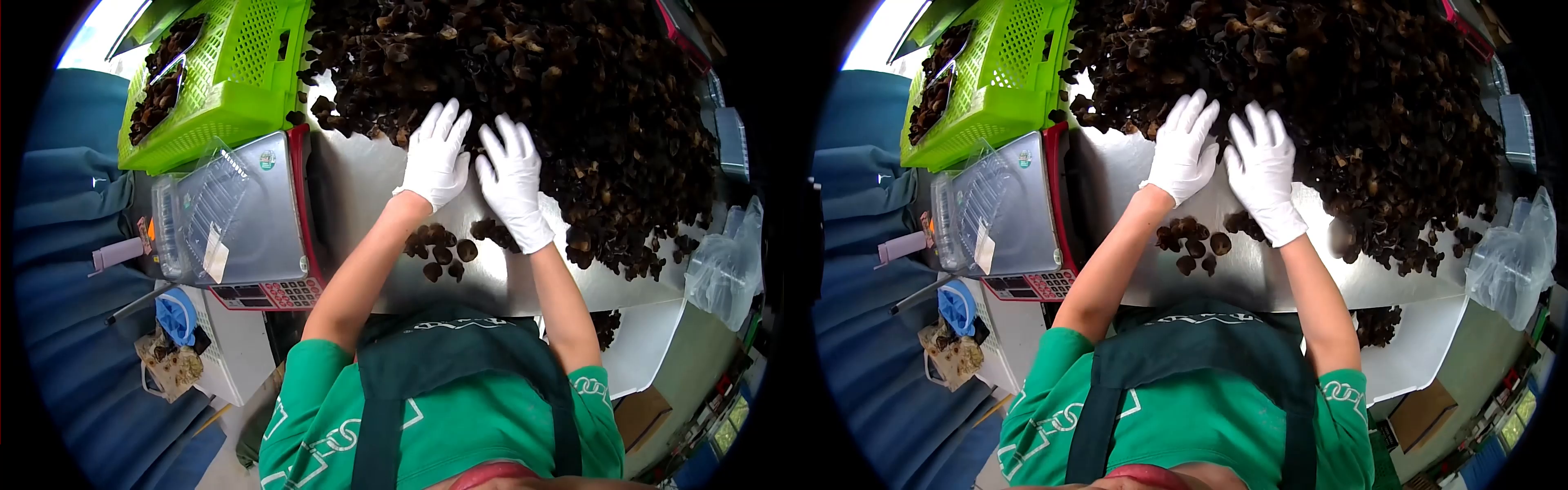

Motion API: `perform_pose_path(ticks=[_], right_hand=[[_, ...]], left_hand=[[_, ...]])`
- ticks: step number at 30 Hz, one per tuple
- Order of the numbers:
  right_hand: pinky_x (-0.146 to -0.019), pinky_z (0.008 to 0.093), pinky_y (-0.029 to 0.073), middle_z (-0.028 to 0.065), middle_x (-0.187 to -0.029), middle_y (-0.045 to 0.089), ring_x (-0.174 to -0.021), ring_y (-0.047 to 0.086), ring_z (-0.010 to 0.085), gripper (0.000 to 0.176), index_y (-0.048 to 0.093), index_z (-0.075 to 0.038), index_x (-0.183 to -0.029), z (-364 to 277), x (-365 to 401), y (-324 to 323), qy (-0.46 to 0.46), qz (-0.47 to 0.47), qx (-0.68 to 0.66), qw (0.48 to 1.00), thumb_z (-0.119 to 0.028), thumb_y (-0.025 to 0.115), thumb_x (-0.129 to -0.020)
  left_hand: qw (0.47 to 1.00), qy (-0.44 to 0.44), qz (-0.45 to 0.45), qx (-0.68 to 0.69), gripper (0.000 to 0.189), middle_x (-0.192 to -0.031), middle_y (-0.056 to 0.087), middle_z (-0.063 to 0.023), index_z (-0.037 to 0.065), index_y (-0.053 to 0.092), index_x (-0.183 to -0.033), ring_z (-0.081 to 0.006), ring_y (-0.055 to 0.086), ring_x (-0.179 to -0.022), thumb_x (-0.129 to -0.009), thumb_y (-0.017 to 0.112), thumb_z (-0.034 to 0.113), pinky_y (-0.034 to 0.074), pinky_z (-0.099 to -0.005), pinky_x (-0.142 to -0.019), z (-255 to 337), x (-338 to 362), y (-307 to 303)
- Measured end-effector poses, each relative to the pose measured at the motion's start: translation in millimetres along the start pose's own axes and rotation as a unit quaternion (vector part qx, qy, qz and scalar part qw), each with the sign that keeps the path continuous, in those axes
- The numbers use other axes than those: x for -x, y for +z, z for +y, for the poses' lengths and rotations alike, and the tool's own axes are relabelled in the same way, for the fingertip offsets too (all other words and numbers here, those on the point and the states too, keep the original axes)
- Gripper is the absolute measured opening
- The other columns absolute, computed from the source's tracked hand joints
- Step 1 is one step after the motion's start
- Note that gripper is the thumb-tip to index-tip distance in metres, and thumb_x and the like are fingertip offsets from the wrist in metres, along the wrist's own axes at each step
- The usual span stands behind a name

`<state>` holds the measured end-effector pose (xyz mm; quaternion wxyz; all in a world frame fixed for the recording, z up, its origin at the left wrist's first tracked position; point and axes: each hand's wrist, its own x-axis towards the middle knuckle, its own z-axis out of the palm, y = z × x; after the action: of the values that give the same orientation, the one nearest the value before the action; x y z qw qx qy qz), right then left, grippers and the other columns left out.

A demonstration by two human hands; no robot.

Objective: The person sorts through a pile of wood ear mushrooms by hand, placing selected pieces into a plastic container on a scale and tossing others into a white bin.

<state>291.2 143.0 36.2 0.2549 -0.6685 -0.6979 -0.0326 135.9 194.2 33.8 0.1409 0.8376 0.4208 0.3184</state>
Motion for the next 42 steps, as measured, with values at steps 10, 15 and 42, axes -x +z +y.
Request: perform_pose_path(ticks=[10, 15, 42], right_hand=[[-0.085, 0.0404, 0.052, 0.0102, -0.124, 0.063, -0.103, 0.062, 0.0289, 0.024, 0.072, -0.010, -0.109, -23.4, 20.2, -23.8, 0.021, -0.005, -0.138, 0.990, -0.016, 0.072, -0.086], [-0.107, 0.0484, 0.036, 0.0125, -0.133, 0.062, -0.128, 0.050, 0.0353, 0.037, 0.072, -0.012, -0.118, -26.4, 45.2, 2.0, -0.063, -0.097, -0.013, 0.993, -0.036, 0.067, -0.090], [-0.102, 0.0427, 0.048, 0.0176, -0.135, 0.059, -0.127, 0.053, 0.0346, 0.040, 0.067, -0.003, -0.122, -42.6, -13.7, 26.7, -0.084, -0.068, -0.040, 0.993, -0.027, 0.067, -0.089]], left_hand=[[0.998, -0.021, 0.056, -0.020, 0.032, -0.121, 0.064, -0.0139, 0.009, 0.068, -0.107, -0.0341, 0.059, -0.113, -0.078, 0.062, -0.003, 0.047, -0.0432, -0.095, -8.4, 31.9, -35.2], [1.000, -0.015, 0.026, 0.005, 0.028, -0.124, 0.064, -0.0110, 0.007, 0.067, -0.113, -0.0334, 0.059, -0.118, -0.085, 0.070, 0.010, 0.040, -0.0451, -0.105, -28.6, 52.5, -18.0], [0.991, -0.087, 0.042, -0.088, 0.046, -0.139, 0.054, -0.0163, 0.011, 0.061, -0.130, -0.0376, 0.051, -0.126, -0.084, 0.066, 0.013, 0.044, -0.0468, -0.101, -66.9, 11.9, -14.0]])
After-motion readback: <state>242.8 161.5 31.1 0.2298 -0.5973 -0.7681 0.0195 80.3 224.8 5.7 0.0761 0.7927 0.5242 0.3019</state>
